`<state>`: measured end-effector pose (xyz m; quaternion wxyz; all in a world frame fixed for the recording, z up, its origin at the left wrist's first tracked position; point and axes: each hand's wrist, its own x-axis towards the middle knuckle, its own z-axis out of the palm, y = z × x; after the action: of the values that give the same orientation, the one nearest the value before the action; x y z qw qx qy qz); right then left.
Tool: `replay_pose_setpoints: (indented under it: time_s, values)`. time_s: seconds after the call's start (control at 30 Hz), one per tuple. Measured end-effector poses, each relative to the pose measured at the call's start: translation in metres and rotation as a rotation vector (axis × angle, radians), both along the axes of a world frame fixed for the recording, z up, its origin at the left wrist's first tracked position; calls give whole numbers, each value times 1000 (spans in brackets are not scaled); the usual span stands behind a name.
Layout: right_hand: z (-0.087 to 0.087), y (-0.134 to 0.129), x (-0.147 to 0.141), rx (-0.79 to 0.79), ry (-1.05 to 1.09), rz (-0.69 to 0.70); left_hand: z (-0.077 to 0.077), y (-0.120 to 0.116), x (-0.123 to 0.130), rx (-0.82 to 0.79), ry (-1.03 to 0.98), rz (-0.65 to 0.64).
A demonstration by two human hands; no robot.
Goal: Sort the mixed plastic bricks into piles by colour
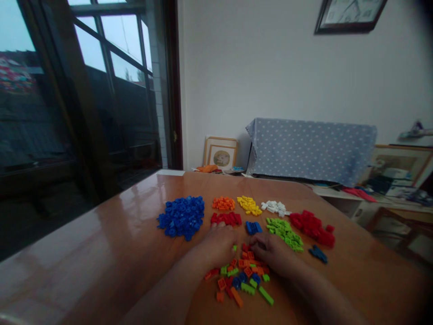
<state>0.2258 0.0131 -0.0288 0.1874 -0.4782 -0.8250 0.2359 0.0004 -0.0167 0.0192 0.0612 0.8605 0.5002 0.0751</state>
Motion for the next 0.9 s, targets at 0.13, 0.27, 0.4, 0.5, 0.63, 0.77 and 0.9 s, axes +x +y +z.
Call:
replay_pose_setpoints:
  time_s: [0.13, 0.27, 0.4, 0.5, 0.63, 0.77, 0.9]
  values:
    - [0, 0, -3, 10, 19, 0, 0, -3, 1, 42, -52, -12]
    - [2, -2, -3, 15, 64, -44, -3, -2, 1, 24, -46, -45]
    - [4, -2, -1, 55, 79, -92, -4, 6, -8, 62, -95, -7]
    - [5, 0, -1, 117, 53, -119, 0, 14, -20, 125, -162, 107]
    - [11, 0, -9, 129, -65, -157, 5, 23, -36, 183, -239, 277]
    - [22, 1, -31, 114, -132, -144, 4, 28, -42, 211, -298, 351]
    - [29, 3, -49, 147, -42, -147, 3, 29, -43, 201, -300, 371]
